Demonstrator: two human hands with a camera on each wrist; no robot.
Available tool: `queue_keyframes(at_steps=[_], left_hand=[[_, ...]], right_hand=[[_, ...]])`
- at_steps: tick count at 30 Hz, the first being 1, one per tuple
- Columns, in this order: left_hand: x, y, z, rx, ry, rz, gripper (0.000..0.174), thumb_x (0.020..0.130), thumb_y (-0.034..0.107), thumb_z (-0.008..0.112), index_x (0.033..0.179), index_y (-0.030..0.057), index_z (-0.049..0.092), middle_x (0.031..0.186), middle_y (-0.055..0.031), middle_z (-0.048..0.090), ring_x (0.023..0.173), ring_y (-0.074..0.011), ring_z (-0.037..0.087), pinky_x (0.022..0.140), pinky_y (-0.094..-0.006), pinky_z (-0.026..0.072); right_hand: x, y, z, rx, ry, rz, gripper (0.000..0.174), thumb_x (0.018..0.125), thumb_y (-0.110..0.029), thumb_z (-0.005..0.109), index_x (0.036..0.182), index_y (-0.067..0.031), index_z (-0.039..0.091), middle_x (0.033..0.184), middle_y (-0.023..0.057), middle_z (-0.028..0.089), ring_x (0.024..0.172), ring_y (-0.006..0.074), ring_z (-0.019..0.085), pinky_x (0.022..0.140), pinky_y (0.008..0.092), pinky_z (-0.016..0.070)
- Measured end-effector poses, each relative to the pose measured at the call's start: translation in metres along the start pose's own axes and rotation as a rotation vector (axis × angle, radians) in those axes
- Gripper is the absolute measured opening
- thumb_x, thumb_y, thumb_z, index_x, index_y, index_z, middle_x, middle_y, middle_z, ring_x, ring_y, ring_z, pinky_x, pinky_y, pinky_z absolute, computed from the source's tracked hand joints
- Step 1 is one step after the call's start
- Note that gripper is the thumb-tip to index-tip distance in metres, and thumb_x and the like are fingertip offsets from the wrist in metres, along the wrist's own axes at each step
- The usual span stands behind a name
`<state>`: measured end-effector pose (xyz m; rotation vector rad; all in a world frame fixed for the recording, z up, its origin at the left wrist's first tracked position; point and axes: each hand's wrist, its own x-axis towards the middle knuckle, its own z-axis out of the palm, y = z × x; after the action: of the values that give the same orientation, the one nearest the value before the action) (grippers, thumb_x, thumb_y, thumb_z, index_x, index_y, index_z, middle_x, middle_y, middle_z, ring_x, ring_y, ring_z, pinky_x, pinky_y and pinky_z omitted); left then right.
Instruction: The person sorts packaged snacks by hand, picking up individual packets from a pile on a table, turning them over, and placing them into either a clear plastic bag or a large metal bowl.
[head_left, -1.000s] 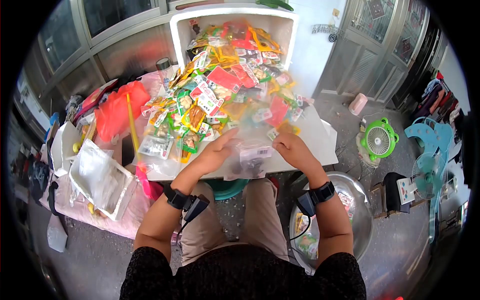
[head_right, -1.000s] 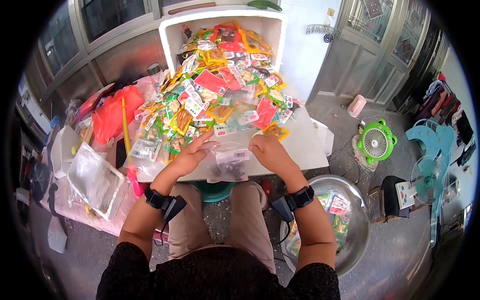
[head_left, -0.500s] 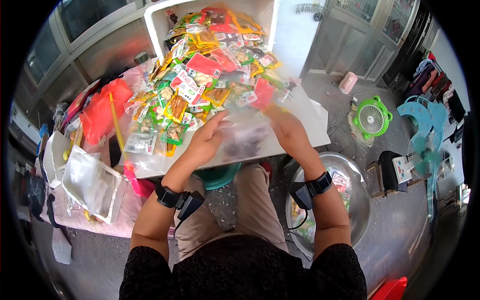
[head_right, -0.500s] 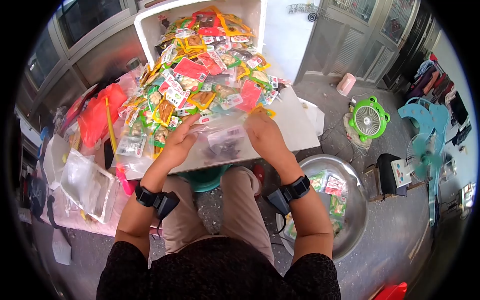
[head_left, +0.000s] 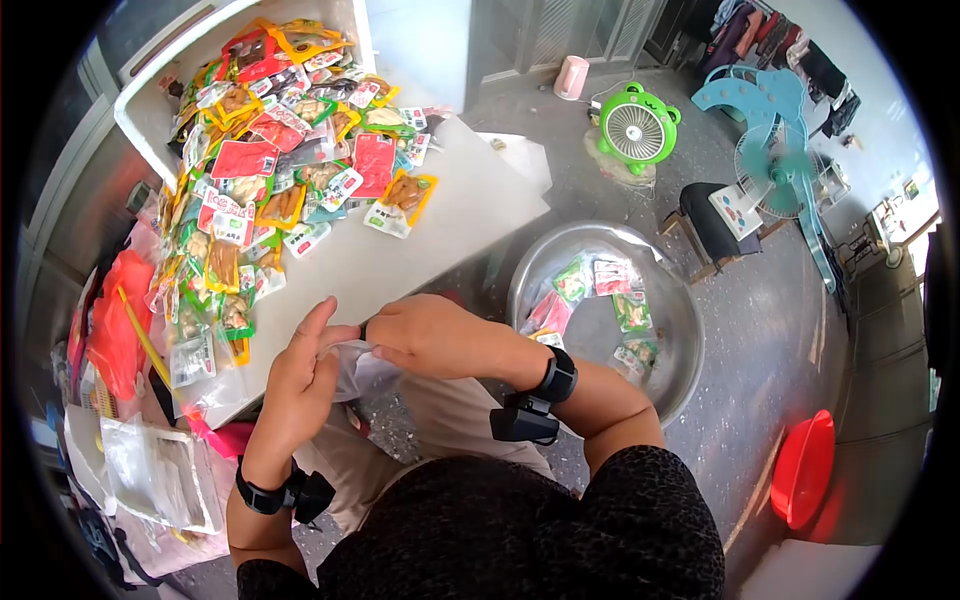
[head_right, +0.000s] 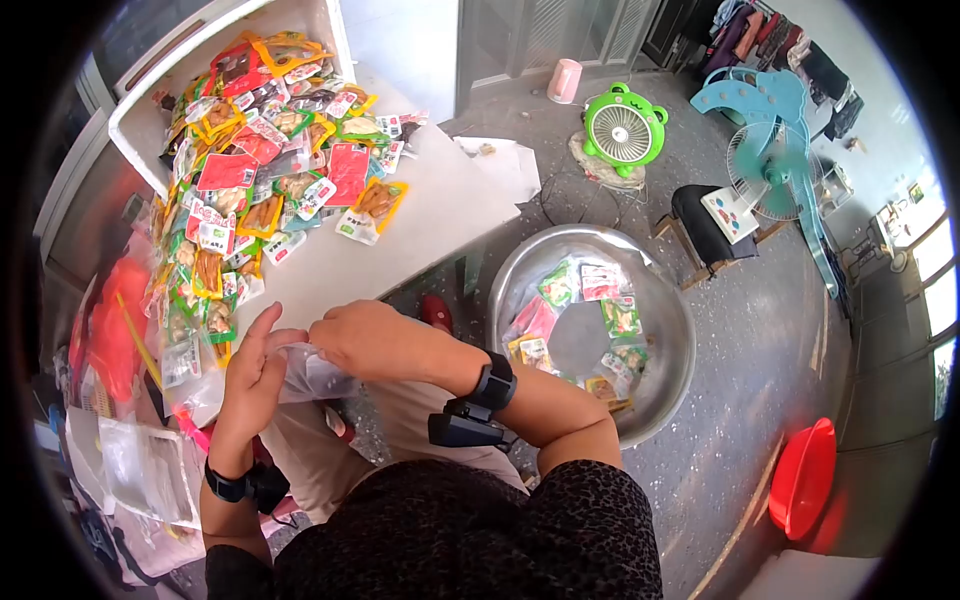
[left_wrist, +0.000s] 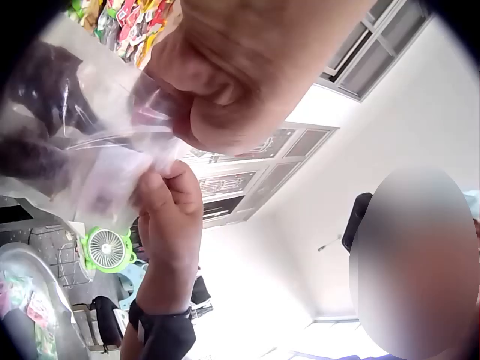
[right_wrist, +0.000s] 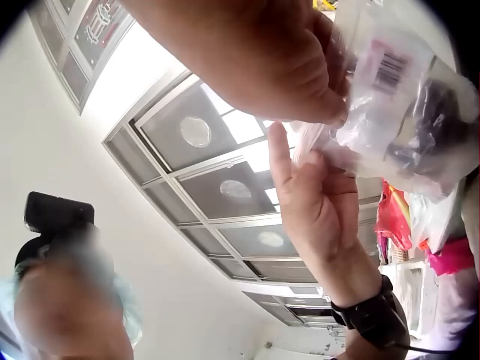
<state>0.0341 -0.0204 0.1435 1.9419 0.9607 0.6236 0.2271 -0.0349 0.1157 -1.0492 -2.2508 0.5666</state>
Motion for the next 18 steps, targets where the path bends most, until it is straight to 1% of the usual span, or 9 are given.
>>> queue_keyframes(at_steps=[2,5,6,7,9,11,14,17,18], left_hand=[[-0.003,-0.002,0.004,-0.030,-0.059,-0.078,0.047,0.077,-0.003,0.039,0.123,0.0057,0.029,0.099,-0.0111,0.055,0.090,-0.0122,0.051,0.079,-0.0226,0.0376],[-0.006,-0.029,0.010,-0.248,-0.039,0.038,0.047,0.078,-0.002,0.042,0.123,0.0054,0.029,0.102,-0.0106,0.053,0.092,-0.0132,0.050,0.082,-0.0247,0.0365],[-0.008,-0.035,0.009,-0.296,-0.043,0.005,0.045,0.079,-0.001,0.044,0.121,0.0036,0.031,0.104,-0.0105,0.051,0.094,-0.0141,0.048,0.085,-0.0267,0.0354],[-0.010,-0.045,0.007,-0.270,-0.074,-0.031,0.044,0.079,-0.001,0.045,0.120,0.0031,0.032,0.104,-0.0105,0.051,0.095,-0.0142,0.048,0.084,-0.0268,0.0358],[-0.013,-0.074,0.005,-0.218,-0.131,-0.101,0.042,0.079,0.000,0.045,0.119,0.0021,0.034,0.103,-0.0105,0.052,0.095,-0.0142,0.048,0.084,-0.0268,0.0365],[-0.022,-0.110,0.006,-0.204,-0.175,-0.225,0.039,0.078,0.002,0.047,0.116,0.0013,0.037,0.102,-0.0113,0.052,0.094,-0.0154,0.049,0.081,-0.0267,0.0382],[-0.040,-0.163,0.010,-0.134,-0.235,-0.355,0.038,0.077,0.006,0.048,0.114,0.0001,0.039,0.098,-0.0126,0.054,0.090,-0.0159,0.051,0.078,-0.0255,0.0396],[-0.058,-0.196,0.008,-0.010,-0.168,-0.435,0.038,0.077,0.007,0.048,0.113,-0.0001,0.040,0.097,-0.0125,0.055,0.087,-0.0144,0.051,0.076,-0.0248,0.0401],[-0.063,-0.208,0.007,-0.038,-0.132,-0.439,0.037,0.077,0.007,0.048,0.113,-0.0001,0.040,0.097,-0.0120,0.054,0.086,-0.0139,0.051,0.075,-0.0246,0.0401]], right_hand=[[-0.013,0.002,0.006,0.075,0.043,-0.044,0.013,0.072,-0.015,0.049,0.076,-0.0020,0.048,0.071,0.0145,0.051,0.072,0.0323,0.050,0.063,0.0402,0.0389],[-0.041,0.020,-0.014,0.115,0.103,0.023,0.012,0.073,-0.013,0.048,0.073,-0.0009,0.048,0.070,0.0149,0.049,0.071,0.0319,0.050,0.062,0.0395,0.0385],[-0.054,0.023,-0.026,0.108,0.107,0.085,0.013,0.073,-0.013,0.048,0.074,-0.0007,0.048,0.070,0.0149,0.049,0.071,0.0315,0.049,0.061,0.0384,0.0383],[-0.069,0.026,-0.038,0.100,0.110,0.146,0.013,0.074,-0.013,0.048,0.074,-0.0005,0.048,0.070,0.0148,0.048,0.070,0.0310,0.049,0.060,0.0373,0.0382],[-0.100,0.035,-0.055,0.148,0.128,0.418,0.013,0.074,-0.014,0.049,0.074,-0.0010,0.048,0.069,0.0146,0.048,0.068,0.0307,0.049,0.059,0.0348,0.0383],[-0.134,0.056,-0.060,0.092,0.171,0.572,0.014,0.075,-0.015,0.050,0.073,-0.0010,0.048,0.067,0.0138,0.049,0.065,0.0301,0.049,0.057,0.0336,0.0382],[-0.182,0.097,-0.039,0.014,0.197,0.738,0.014,0.073,-0.015,0.050,0.072,-0.0009,0.049,0.065,0.0148,0.051,0.064,0.0320,0.050,0.057,0.0358,0.0391],[-0.232,0.144,-0.001,-0.222,0.203,0.881,0.014,0.072,-0.015,0.050,0.072,-0.0016,0.051,0.068,0.0169,0.053,0.067,0.0344,0.051,0.058,0.0392,0.0402],[-0.249,0.160,0.010,-0.240,0.192,0.932,0.015,0.071,-0.016,0.050,0.072,-0.0010,0.051,0.069,0.0174,0.054,0.068,0.0347,0.051,0.059,0.0393,0.0405]])
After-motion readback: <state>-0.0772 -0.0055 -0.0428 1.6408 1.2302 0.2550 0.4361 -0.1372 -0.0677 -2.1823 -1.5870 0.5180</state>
